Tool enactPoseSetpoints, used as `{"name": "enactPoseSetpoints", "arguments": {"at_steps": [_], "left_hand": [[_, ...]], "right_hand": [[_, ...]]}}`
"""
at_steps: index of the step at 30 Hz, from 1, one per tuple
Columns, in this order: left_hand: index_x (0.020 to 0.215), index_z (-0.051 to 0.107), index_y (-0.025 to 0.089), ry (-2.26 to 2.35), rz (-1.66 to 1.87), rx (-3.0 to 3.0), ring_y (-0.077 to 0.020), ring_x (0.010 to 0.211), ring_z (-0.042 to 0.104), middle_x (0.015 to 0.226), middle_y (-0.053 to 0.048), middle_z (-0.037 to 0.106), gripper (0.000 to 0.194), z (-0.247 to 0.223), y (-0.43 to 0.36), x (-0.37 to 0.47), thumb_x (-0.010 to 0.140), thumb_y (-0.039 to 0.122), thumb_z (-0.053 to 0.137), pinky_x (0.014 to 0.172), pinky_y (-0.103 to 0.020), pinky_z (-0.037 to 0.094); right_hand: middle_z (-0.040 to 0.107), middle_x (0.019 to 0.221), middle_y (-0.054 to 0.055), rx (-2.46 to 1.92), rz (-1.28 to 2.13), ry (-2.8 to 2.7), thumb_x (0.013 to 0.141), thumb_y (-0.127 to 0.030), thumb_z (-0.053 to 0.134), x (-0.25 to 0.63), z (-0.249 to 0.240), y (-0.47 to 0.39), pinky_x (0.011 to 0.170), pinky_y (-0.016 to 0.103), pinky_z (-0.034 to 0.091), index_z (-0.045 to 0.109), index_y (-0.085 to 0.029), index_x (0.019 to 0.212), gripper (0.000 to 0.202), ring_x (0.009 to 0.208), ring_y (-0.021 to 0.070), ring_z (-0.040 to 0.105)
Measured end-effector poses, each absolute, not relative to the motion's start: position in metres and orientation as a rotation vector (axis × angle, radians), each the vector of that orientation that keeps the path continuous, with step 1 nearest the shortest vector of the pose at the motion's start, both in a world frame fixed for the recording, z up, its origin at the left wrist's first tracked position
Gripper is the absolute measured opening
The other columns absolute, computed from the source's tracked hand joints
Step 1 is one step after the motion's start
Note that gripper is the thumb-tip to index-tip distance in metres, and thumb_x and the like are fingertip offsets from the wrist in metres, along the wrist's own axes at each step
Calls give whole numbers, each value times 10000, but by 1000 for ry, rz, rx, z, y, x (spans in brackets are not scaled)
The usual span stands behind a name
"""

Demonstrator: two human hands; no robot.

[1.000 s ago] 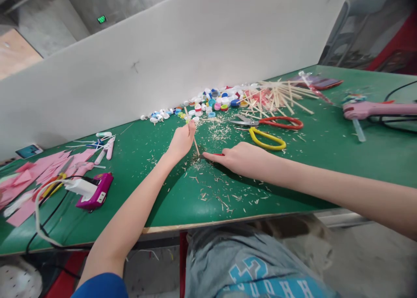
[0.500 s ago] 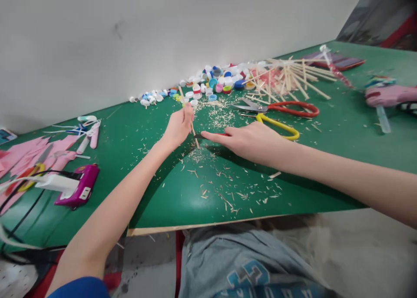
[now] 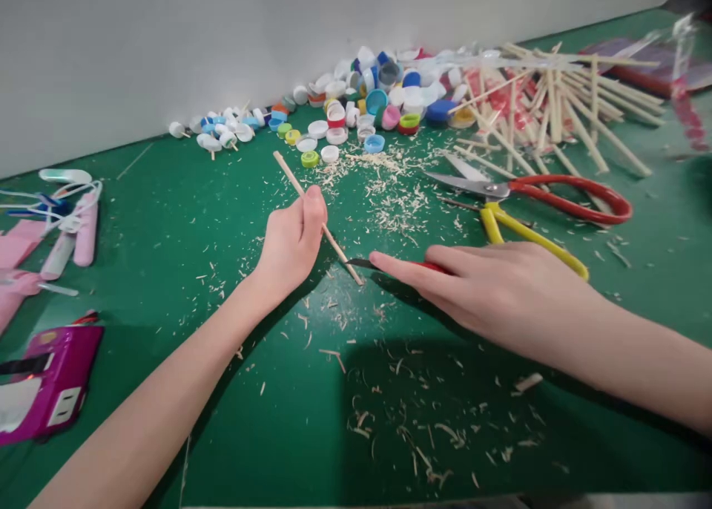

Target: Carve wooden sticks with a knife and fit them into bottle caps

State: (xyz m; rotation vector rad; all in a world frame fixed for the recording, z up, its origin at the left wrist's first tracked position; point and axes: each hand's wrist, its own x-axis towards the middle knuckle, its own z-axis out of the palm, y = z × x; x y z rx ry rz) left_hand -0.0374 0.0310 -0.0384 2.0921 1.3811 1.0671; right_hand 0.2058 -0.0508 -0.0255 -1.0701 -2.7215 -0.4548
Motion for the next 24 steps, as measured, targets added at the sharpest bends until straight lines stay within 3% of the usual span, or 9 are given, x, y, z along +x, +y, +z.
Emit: {"name": "enactPoseSetpoints", "arguments": {"at_steps": [6,12,16,19,24], "left_hand": [[570,413,239,1368,1014,1873,-102,486,473,509,12,493,559,-37,30,-40,1028,528,275,523,-317,384],[570,414,254,1413,977,1717,-131,514,479,489,14,450,513,-41,31,-46,1015,499,344,528,-338,389],[518,411,244,1484,828,1773,-123,475,445,490,3,474,550,-37,31,-42,995,514,357,463,-313,355],[518,424,239,1483,750,1832,-111,425,384,452,27,407,532,-35,32,-38,965,525,391,429,-290,315],[551,432,223,1562,671,1838,-97,439,364,470,47,372,522,-36,30,-37,922,587,392,454,-250,309]], "right_hand": [[490,724,-22,-1091,-276,-2708,962,-88,392,206,-24,-51,518,323,228,393,-214,1507,559,577,136,435],[567,810,1,-1148,-221,-2660,983,-82,335,210,-28,-51,573,313,325,336,-166,1553,576,666,146,512],[559,836,-9,-1244,-223,-2623,984,-106,417,218,-30,-50,557,315,332,346,-162,1549,572,666,130,533],[562,849,-10,-1309,-202,-2586,1003,-153,436,222,-31,-51,553,312,336,364,-182,1544,547,673,127,540],[581,842,-13,-1332,-123,-2524,1024,-228,459,220,-27,-54,551,325,341,415,-165,1495,477,711,143,549]]}}
